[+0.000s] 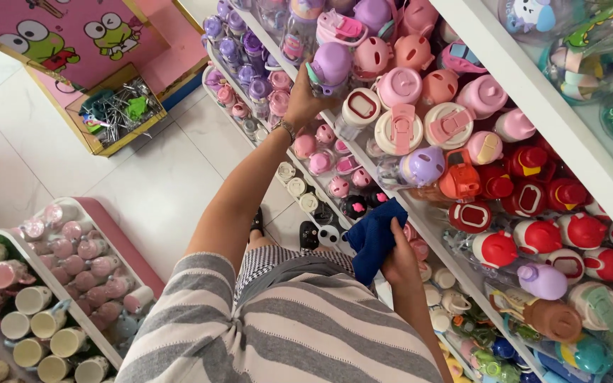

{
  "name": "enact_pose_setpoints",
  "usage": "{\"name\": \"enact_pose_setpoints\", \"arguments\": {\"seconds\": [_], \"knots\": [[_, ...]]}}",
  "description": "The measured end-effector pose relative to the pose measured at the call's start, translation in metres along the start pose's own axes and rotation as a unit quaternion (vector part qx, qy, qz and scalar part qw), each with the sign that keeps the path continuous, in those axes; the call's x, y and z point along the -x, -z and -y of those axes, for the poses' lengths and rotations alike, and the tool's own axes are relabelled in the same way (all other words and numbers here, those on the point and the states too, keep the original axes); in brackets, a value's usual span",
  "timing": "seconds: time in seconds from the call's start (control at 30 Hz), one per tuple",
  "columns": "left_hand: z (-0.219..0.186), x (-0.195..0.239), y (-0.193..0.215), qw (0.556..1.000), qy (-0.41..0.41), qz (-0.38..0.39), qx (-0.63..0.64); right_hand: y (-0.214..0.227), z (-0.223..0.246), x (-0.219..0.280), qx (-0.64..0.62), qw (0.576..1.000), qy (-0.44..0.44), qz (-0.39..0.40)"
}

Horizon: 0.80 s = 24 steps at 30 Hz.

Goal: The recorder is cleaning and organizing various water bottles on store shelves using a cloth.

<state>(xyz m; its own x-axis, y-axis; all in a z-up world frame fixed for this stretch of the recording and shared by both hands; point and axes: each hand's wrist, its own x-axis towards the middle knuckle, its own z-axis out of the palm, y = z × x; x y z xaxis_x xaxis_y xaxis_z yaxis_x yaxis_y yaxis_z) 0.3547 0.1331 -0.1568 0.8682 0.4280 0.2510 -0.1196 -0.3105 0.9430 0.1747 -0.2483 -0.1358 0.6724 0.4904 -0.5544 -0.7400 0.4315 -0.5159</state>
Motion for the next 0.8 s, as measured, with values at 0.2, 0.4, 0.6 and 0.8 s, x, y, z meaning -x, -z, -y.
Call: {"name": "enact_pose_setpoints", "arguments": {"seconds": [0.2,0.4,0.6,0.8], "knots": [[0.008,0.004,0.020,0.996,0.020,0.046,0.076,-0.045,-0.029,-0.001,-0.048,0.997,0.024,-0.062],[-0.068,0.061,0.110,0.977,0.069,0.103,0.176,-0.081,-0.007,-0.028,-0.005,0.986,0.167,-0.005],[-0.138,0.105,0.171,0.947,0.109,0.259,0.155,-0.308,0.064,-0.006,0.530,0.699,0.438,0.197],[-0.157,0.117,0.212,0.921,0.120,0.326,0.174,-0.346,0.046,-0.050,0.669,0.552,0.443,0.227]]}}
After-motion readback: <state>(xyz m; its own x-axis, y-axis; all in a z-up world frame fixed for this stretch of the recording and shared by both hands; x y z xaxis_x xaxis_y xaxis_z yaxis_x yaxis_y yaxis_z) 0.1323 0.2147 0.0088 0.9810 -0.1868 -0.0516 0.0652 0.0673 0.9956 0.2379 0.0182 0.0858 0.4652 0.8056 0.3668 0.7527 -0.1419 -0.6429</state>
